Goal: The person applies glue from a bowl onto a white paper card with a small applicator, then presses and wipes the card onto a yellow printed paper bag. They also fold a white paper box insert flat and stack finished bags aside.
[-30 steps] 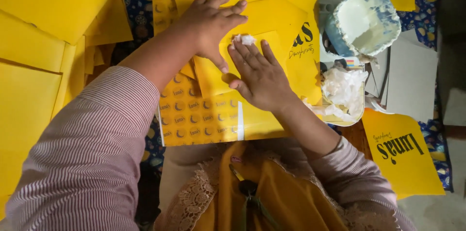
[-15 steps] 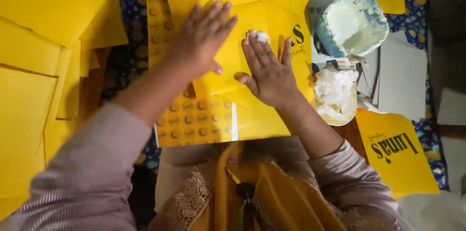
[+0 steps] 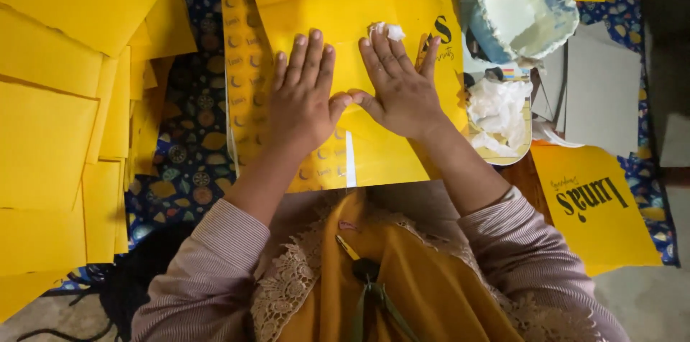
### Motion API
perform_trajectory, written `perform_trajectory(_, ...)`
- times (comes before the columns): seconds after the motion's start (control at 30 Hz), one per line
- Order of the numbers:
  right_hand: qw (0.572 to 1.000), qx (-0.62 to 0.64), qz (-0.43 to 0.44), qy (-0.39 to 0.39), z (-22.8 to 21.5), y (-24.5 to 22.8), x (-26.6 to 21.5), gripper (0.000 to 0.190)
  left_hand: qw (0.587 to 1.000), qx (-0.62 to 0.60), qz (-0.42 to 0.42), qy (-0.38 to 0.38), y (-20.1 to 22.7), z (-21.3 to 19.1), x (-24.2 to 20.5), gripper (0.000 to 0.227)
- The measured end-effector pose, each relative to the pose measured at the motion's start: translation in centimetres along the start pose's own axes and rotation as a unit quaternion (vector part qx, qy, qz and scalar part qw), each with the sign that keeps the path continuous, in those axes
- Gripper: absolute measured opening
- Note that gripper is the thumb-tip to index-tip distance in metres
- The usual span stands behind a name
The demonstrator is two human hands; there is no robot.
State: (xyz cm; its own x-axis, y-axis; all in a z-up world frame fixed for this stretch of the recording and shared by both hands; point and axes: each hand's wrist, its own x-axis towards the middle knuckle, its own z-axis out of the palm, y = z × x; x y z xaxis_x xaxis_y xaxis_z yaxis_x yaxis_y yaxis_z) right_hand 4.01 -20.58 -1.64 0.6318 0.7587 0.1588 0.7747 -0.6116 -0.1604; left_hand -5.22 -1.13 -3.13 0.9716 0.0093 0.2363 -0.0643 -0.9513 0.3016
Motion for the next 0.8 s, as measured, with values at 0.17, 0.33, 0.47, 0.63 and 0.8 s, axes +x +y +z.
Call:
perform_trajectory(0.17,0.997,-0.050,-0.013,0.064,0.2,-0.5,-0.4,0.086,0.999,-0.002,0.023,0.025,-0.1,0.2,-0.3,0.084)
perform_trajectory(0.33,1.000,-0.024,-0.013,0.007,0.3,1.0,-0.8,0.087,0.998,0.015,0.032,-0.051,-1.3,0.2,0.2,0.086)
perform_trajectory(0.47,0.999,0.013,-0.024,-0.036,-0.6,1.7,-1.1,0.081,0.995,0.019,0.044,-0.083,-1.8,-0.3,0.3,0.091)
perform_trajectory(0.63,0.998,0.037,-0.030,0.031,-1.3,2.4,-2.6,0.061,0.996,0.009,0.050,-0.068,-1.8,-0.1,0.1,0.088)
perform_trajectory(0.8,0.990,0.101,-0.052,0.082,-2.2,2.1,-2.7,0.049,0.996,0.018,0.044,-0.081,-1.5,-0.7,0.3,0.087)
